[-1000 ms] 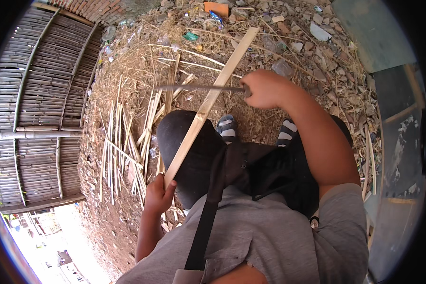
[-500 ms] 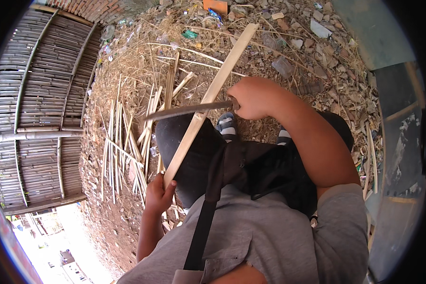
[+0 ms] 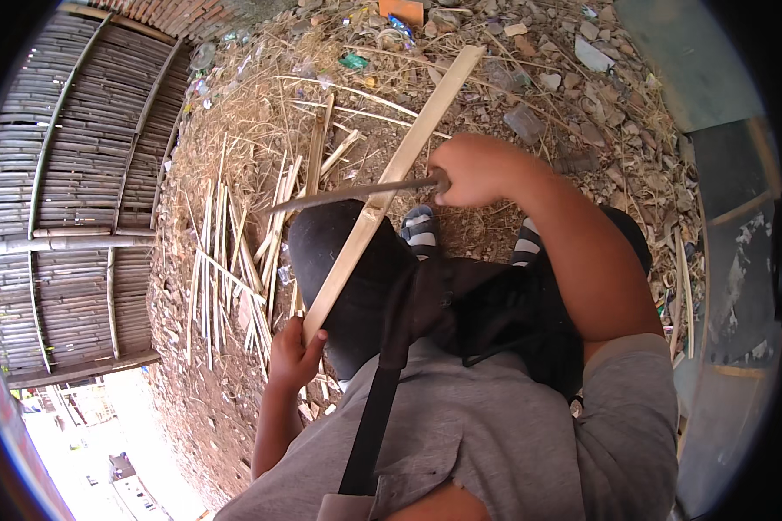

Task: The person shaves a thin bamboo strip using a machete while sitting on the ground.

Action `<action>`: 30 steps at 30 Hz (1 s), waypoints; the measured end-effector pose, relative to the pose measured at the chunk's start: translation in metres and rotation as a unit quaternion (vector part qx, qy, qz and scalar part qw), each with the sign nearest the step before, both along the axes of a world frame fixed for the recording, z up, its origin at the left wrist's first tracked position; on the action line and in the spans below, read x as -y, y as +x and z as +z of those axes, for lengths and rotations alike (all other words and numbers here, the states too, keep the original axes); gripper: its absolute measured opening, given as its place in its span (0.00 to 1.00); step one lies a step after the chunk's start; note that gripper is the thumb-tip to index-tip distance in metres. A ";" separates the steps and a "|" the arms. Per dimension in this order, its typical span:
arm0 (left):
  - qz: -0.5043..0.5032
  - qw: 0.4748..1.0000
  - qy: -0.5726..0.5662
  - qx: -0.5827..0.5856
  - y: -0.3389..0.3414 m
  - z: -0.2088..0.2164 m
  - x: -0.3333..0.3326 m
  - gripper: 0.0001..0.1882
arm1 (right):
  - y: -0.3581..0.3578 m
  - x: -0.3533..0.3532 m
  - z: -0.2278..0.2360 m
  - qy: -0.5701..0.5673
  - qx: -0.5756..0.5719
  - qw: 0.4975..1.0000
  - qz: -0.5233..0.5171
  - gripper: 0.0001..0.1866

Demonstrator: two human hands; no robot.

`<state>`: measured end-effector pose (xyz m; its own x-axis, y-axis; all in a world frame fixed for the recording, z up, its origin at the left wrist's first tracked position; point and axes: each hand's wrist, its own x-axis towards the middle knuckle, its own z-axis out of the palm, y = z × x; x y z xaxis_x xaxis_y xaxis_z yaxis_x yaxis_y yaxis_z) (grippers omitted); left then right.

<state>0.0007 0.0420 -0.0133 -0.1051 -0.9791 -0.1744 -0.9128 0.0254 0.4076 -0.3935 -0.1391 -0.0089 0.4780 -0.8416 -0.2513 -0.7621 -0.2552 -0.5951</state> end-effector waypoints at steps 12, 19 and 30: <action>0.005 0.999 0.032 0.025 0.002 0.004 -0.001 0.22 | -0.004 -0.006 0.002 -0.015 -0.009 1.000 0.010 0.20; -0.003 0.998 -0.041 0.048 -0.005 -0.008 -0.004 0.21 | -0.048 0.021 -0.026 -0.037 0.038 0.981 -0.184 0.21; -0.007 0.999 -0.029 0.043 -0.004 -0.005 0.000 0.21 | -0.040 0.022 -0.025 0.030 0.025 0.995 -0.089 0.22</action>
